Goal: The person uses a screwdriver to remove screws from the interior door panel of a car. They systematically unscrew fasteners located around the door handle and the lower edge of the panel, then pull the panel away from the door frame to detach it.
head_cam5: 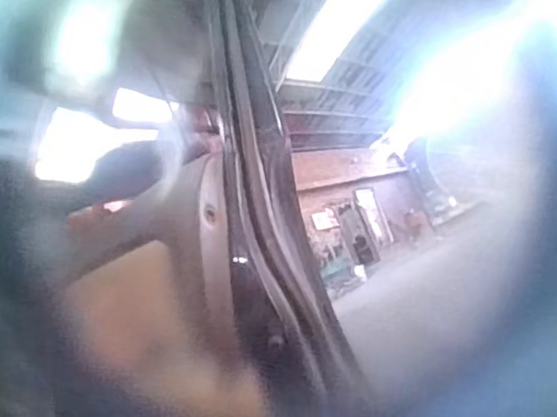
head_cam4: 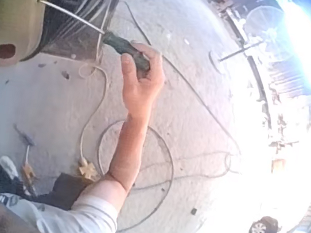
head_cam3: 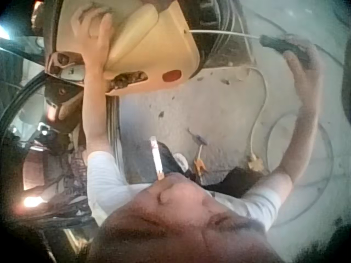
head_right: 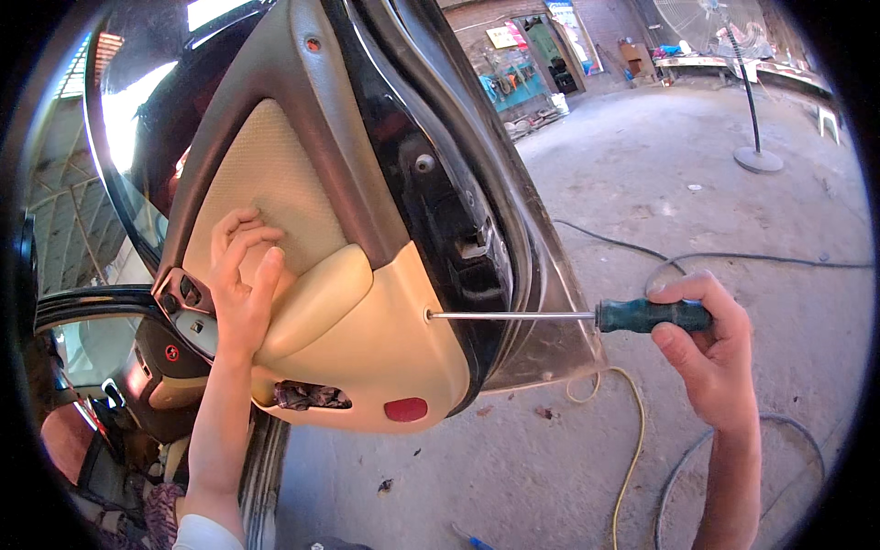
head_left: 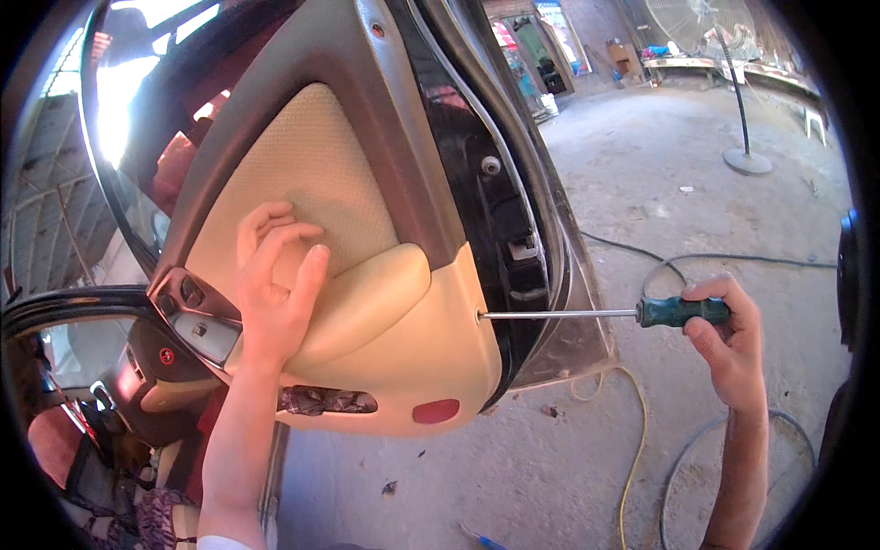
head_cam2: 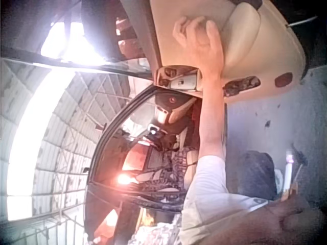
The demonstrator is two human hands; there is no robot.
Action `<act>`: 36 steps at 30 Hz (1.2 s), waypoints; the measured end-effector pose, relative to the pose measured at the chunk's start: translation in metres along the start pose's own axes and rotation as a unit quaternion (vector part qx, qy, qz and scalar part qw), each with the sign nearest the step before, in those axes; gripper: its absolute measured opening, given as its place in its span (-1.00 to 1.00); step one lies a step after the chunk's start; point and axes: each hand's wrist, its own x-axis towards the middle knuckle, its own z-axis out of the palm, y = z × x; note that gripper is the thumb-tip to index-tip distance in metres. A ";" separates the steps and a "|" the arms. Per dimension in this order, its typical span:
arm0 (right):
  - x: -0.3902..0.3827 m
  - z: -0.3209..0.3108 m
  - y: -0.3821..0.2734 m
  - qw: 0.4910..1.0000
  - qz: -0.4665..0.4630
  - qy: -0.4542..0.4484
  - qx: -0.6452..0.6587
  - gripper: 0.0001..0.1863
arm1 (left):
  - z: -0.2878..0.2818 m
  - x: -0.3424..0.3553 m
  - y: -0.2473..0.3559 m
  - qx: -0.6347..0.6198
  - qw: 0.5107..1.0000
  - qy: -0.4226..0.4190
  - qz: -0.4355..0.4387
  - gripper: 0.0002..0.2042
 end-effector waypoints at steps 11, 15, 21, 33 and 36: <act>-0.003 -0.009 -0.030 0.954 0.281 -0.049 0.094 -0.61 | -0.064 -0.123 0.068 0.006 0.996 0.091 0.009 -0.69; -0.008 0.004 -0.022 0.997 0.079 -0.019 0.002 -0.74 | -0.112 -0.160 0.106 -0.048 0.993 0.007 0.108 -0.67; -0.007 -0.014 -0.047 0.941 0.311 -0.017 0.134 -0.71 | -0.133 -0.168 0.109 -0.075 0.984 -0.023 0.162 -0.70; -0.010 -0.008 -0.032 0.982 0.179 0.013 -0.054 -0.59 | -0.151 -0.186 0.102 -0.078 0.984 -0.025 0.157 -0.74; -0.006 -0.016 -0.045 0.944 0.327 0.012 0.043 -0.54 | -0.157 -0.189 0.101 -0.078 0.985 -0.025 0.153 -0.75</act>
